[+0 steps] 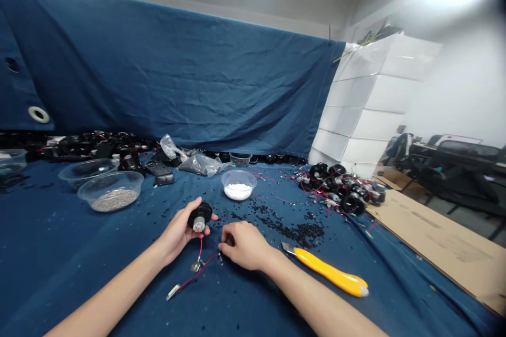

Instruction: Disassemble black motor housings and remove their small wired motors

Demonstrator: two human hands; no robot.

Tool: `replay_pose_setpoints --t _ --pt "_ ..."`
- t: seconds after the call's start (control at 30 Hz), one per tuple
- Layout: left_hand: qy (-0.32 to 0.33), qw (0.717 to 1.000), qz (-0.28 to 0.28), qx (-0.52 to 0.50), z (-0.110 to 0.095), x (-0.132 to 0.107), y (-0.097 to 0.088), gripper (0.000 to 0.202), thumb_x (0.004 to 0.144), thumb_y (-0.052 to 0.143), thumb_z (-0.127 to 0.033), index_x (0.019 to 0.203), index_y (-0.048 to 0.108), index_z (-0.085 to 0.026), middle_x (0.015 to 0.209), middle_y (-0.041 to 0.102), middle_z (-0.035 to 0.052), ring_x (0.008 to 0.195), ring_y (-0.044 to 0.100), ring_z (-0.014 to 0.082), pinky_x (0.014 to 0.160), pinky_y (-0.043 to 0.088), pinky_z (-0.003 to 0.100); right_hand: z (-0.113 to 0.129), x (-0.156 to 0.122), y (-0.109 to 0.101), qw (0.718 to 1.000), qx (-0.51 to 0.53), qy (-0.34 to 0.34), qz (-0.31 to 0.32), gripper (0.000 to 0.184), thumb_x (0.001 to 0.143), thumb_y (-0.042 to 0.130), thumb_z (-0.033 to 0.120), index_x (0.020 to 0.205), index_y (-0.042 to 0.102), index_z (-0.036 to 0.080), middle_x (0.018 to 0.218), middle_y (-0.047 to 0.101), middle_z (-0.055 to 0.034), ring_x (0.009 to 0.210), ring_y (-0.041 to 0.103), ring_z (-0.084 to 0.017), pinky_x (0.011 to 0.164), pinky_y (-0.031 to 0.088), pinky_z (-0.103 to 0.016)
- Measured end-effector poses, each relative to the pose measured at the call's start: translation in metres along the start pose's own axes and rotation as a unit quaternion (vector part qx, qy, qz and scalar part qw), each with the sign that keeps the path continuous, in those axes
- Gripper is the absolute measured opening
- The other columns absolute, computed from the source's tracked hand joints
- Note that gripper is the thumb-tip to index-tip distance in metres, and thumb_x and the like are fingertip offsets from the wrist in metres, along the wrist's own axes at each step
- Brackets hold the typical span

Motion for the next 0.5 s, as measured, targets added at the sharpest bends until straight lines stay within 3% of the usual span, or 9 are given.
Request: replay_pose_setpoints --t 0.3,0.5 --pt "-0.021 0.997 -0.025 -0.069 0.007 0.005 -0.006 0.028 0.089 0.061 -0.039 0.091 0.06 -0.011 0.088 0.073 0.0123 0.052 0.062 0.0138 0.045 0.051 0.021 -0.005 -0.001 -0.002 0.998 0.065 -0.017 0.001 0.013 0.082 0.055 0.015 0.086 0.068 0.017 0.077 0.069 -0.0011 0.067 0.059 -0.012 0.062 0.039 -0.021" --pt "-0.05 0.987 -0.041 -0.148 -0.001 0.007 -0.011 0.031 0.096 0.045 -0.039 0.085 0.056 -0.012 0.078 0.071 0.0127 0.043 0.055 0.0101 0.038 0.046 0.017 0.0 -0.003 -0.007 0.995 0.09 -0.051 0.002 0.008 0.08 0.065 0.02 0.086 0.069 0.016 0.087 0.066 -0.0032 0.079 0.059 -0.013 0.073 0.043 -0.023"
Point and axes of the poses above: each hand's wrist, its own x-axis towards the middle knuckle, its own y-axis out of the palm, z = x × y, the point moved 5 cm from there along x, towards the middle knuckle
